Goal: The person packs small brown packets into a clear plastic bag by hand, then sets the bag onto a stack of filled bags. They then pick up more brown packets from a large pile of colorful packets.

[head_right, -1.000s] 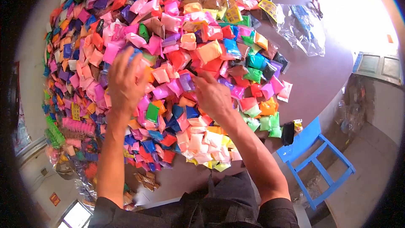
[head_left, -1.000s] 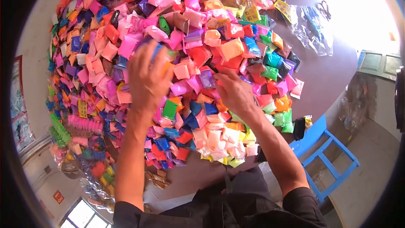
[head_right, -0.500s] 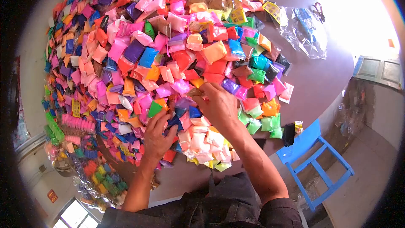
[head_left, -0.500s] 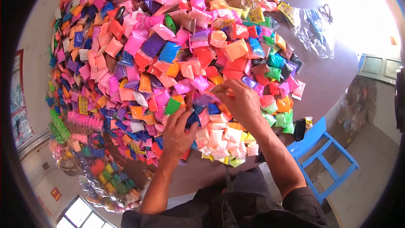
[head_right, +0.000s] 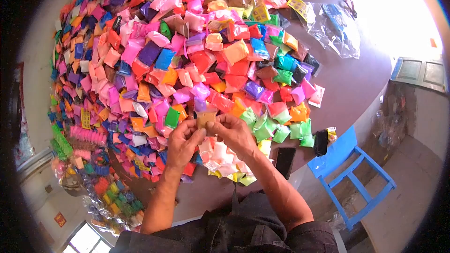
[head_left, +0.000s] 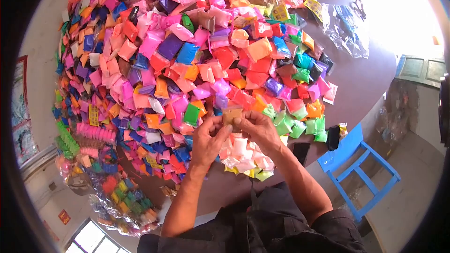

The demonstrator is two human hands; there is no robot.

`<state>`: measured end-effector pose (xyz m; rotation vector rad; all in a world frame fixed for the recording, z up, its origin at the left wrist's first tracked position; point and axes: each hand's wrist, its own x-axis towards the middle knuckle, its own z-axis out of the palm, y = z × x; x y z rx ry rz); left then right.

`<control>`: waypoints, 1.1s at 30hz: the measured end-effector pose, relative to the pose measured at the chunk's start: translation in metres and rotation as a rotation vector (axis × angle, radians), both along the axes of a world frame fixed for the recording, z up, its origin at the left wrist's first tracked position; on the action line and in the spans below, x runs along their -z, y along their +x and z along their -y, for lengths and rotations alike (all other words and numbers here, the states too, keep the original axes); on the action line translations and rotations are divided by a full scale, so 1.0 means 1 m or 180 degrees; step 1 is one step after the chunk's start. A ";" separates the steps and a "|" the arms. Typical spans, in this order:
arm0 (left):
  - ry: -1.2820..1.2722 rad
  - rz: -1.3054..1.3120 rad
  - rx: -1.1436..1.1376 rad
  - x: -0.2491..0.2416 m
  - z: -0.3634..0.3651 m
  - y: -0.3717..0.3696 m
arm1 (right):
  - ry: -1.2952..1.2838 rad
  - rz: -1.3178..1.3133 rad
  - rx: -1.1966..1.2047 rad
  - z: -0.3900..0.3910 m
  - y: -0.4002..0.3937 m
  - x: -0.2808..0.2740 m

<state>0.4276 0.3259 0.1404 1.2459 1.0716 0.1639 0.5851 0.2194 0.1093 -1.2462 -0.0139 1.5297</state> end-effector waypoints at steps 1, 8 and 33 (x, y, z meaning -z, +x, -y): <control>-0.0055 -0.0092 0.0076 -0.001 0.002 -0.004 | 0.0163 0.0019 0.0017 0.004 -0.005 0.004; -0.0310 -0.0141 0.0129 0.015 0.040 -0.030 | 0.0141 -0.0095 0.0012 0.032 -0.029 0.009; 0.3963 -0.1551 0.2294 0.029 -0.065 -0.081 | -0.0411 -0.0217 0.0482 0.080 -0.042 0.023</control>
